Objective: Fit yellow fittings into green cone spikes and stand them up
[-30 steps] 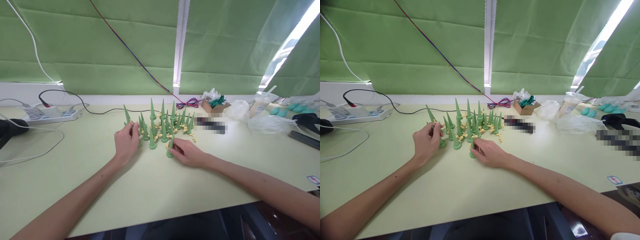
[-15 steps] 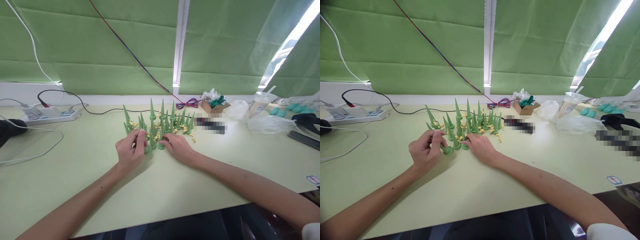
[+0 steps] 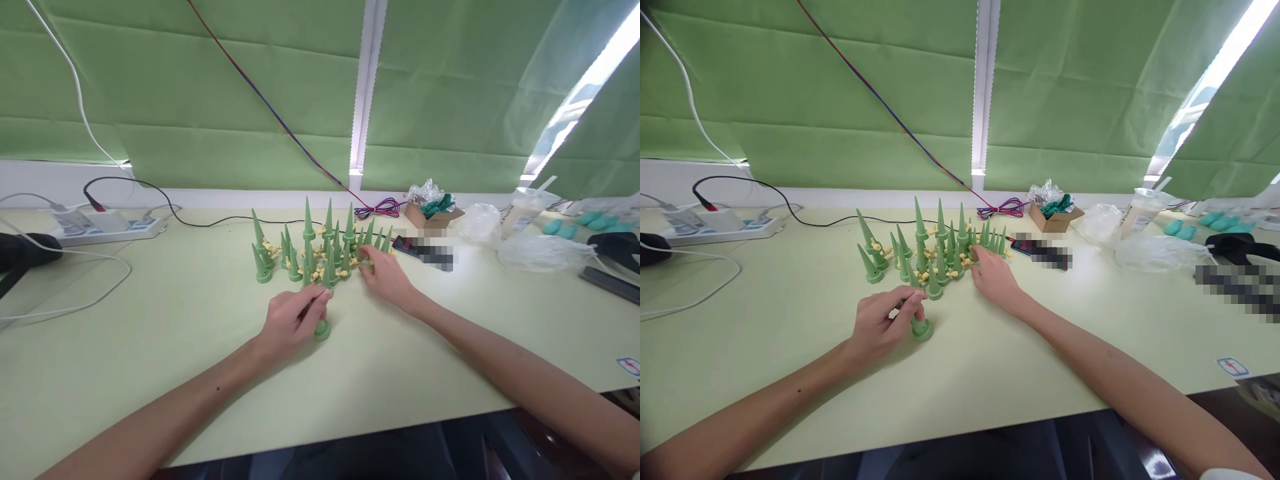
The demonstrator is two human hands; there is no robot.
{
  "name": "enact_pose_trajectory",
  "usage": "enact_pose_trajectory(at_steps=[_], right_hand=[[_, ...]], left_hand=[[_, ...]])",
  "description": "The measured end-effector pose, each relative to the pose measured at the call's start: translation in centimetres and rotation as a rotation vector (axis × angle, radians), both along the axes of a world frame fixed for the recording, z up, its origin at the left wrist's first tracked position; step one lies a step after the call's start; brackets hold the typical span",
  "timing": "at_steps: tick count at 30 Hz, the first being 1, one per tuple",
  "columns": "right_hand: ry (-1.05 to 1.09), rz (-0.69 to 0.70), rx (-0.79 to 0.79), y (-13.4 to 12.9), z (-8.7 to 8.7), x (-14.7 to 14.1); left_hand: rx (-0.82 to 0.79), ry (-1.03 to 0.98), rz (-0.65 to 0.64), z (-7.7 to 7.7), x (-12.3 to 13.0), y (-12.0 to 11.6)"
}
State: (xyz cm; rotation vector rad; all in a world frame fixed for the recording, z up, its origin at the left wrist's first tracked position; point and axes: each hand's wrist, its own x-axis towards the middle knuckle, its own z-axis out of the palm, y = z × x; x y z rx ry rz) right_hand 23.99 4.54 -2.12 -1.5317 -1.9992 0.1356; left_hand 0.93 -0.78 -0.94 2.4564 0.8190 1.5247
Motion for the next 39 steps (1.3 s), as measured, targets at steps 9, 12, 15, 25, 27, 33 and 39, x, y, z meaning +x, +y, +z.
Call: enact_pose_trajectory(at_steps=[9,12,15,25,27,33,39], right_hand=[[-0.091,0.104,-0.043,1.4,0.1,-0.4],[-0.085,0.090,-0.043,1.6,-0.1,-0.5],[-0.080,0.071,-0.037,1.7,-0.2,-0.8],[-0.178,0.019,-0.026,1.6,0.0,-1.7],[-0.210,0.007,-0.034,1.6,0.1,-1.8],[-0.223,0.009,-0.035,1.4,0.3,-1.5],[-0.157,0.015,-0.075,0.6,0.5,-0.7]], left_hand=[[-0.019,0.040,-0.051,-0.2,0.1,0.2],[-0.030,0.047,-0.054,-0.3,0.0,0.1],[-0.041,0.055,-0.054,-0.2,0.0,0.1],[-0.047,0.066,-0.052,-0.3,0.0,0.1],[-0.041,0.067,-0.053,-0.3,0.0,0.1],[-0.034,0.071,-0.057,-0.3,0.1,0.1],[-0.130,0.083,-0.064,-0.5,0.1,0.0]])
